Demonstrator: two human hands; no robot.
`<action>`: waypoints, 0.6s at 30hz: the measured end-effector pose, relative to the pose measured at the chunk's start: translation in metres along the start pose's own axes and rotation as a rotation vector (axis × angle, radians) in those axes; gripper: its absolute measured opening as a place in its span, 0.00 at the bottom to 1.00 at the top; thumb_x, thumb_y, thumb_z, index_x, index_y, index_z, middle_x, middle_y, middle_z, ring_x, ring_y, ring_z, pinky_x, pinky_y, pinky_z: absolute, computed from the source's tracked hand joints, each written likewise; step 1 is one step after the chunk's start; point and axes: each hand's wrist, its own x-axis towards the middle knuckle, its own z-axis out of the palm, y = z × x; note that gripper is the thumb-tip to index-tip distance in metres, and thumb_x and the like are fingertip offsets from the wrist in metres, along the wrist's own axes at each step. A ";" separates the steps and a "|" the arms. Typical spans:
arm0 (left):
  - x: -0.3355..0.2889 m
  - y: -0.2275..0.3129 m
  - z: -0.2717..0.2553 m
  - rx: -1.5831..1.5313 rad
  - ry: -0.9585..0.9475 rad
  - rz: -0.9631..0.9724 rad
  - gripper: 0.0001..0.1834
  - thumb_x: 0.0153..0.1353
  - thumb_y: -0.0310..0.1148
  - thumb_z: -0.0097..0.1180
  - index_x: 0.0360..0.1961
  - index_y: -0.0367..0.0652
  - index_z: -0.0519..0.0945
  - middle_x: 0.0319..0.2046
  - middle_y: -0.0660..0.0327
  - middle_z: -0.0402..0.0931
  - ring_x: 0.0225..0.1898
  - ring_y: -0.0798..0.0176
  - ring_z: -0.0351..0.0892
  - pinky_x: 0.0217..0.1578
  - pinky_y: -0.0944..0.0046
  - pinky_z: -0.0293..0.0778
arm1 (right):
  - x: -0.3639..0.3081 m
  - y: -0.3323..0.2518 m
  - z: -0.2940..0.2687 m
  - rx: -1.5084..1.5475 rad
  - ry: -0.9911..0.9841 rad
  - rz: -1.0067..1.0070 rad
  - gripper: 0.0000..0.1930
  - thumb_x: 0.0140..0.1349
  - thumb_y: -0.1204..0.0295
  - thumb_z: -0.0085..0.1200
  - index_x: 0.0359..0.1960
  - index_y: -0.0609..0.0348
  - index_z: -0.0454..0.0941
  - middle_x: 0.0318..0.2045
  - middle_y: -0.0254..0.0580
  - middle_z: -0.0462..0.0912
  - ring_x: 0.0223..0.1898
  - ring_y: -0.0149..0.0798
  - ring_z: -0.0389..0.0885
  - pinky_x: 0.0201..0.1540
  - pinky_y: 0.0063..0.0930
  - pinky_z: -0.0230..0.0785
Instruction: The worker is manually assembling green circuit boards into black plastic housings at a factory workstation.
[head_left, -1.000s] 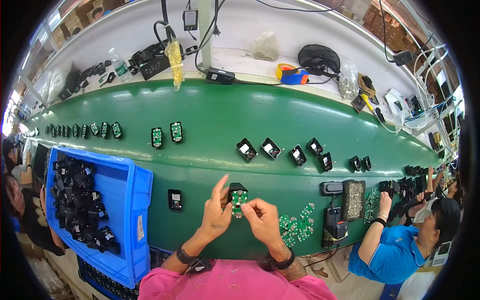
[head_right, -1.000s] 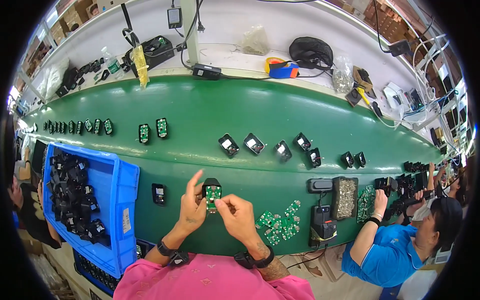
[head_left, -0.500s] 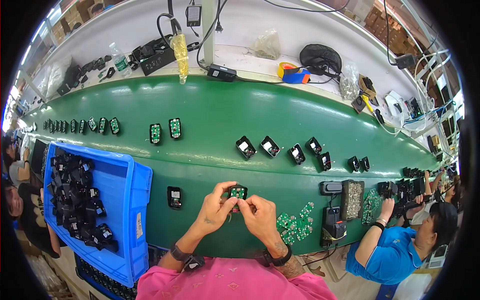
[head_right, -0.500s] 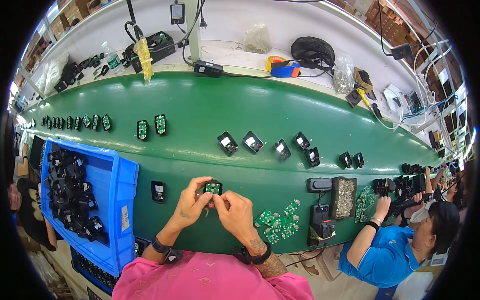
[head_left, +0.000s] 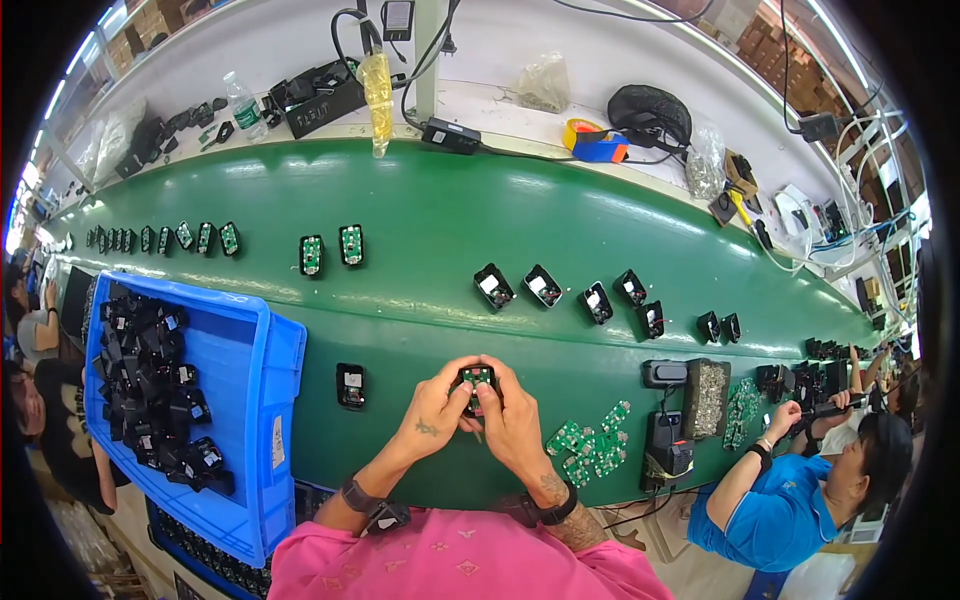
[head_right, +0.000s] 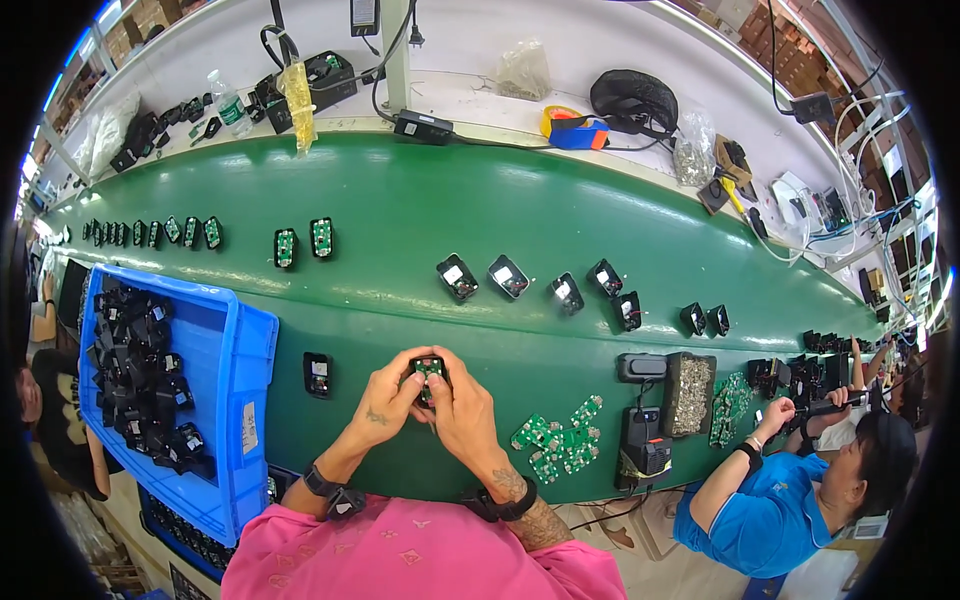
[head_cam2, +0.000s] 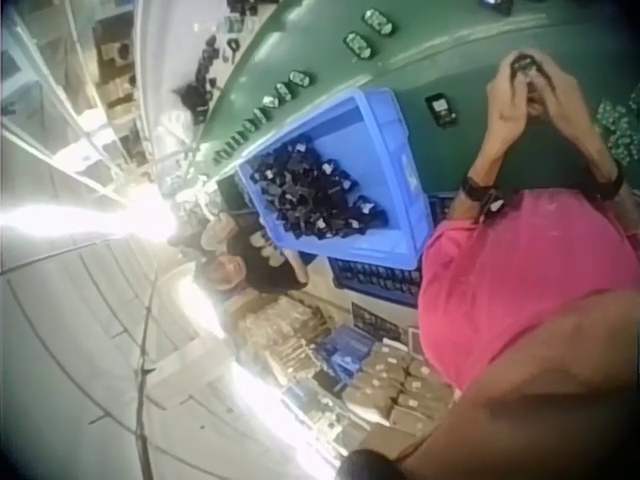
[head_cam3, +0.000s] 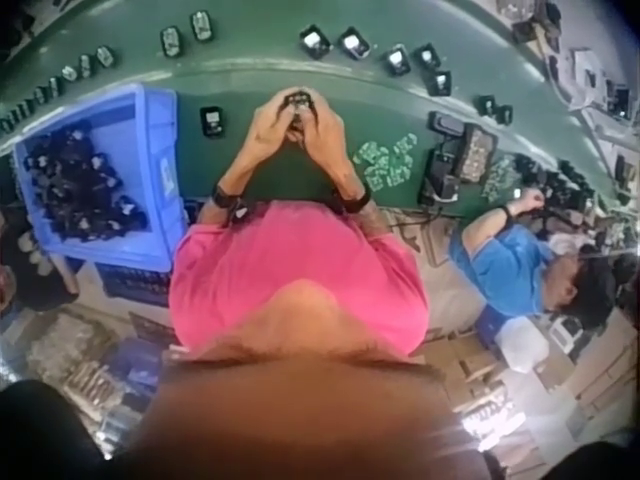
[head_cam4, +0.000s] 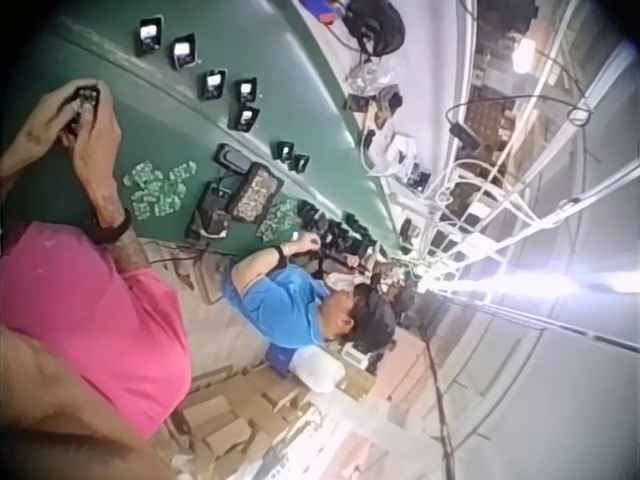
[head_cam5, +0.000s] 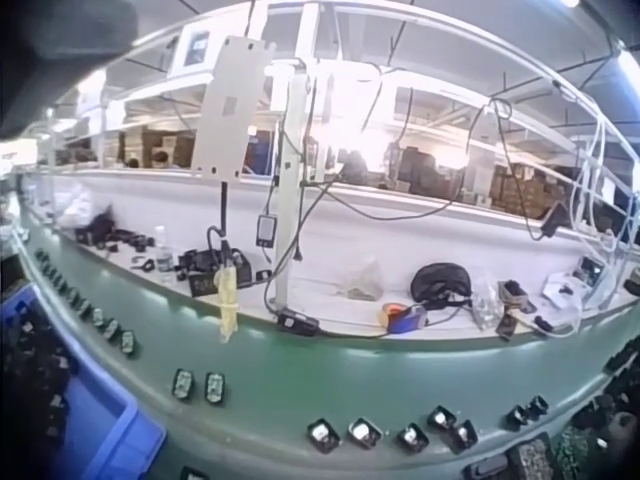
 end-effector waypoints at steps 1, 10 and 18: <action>0.000 0.000 -0.001 -0.001 0.001 0.002 0.20 0.71 0.26 0.42 0.63 0.34 0.69 0.42 0.55 0.80 0.29 0.67 0.84 0.25 0.70 0.81 | 0.001 0.000 0.001 -0.001 -0.001 -0.002 0.18 0.70 0.71 0.48 0.60 0.59 0.72 0.40 0.55 0.84 0.37 0.53 0.86 0.40 0.38 0.77; 0.055 -0.015 -0.021 0.266 0.145 0.187 0.17 0.68 0.26 0.42 0.57 0.36 0.73 0.28 0.55 0.79 0.18 0.64 0.81 0.18 0.67 0.78 | 0.049 0.028 0.029 -0.029 0.055 0.069 0.22 0.69 0.65 0.51 0.62 0.58 0.69 0.30 0.48 0.82 0.33 0.45 0.83 0.35 0.38 0.74; 0.176 -0.034 -0.101 0.012 0.683 0.088 0.21 0.69 0.28 0.45 0.62 0.36 0.68 0.38 0.54 0.79 0.18 0.61 0.81 0.17 0.67 0.78 | -0.011 0.045 -0.075 -0.352 0.097 -0.131 0.16 0.59 0.73 0.61 0.49 0.61 0.80 0.40 0.49 0.80 0.35 0.50 0.81 0.40 0.38 0.75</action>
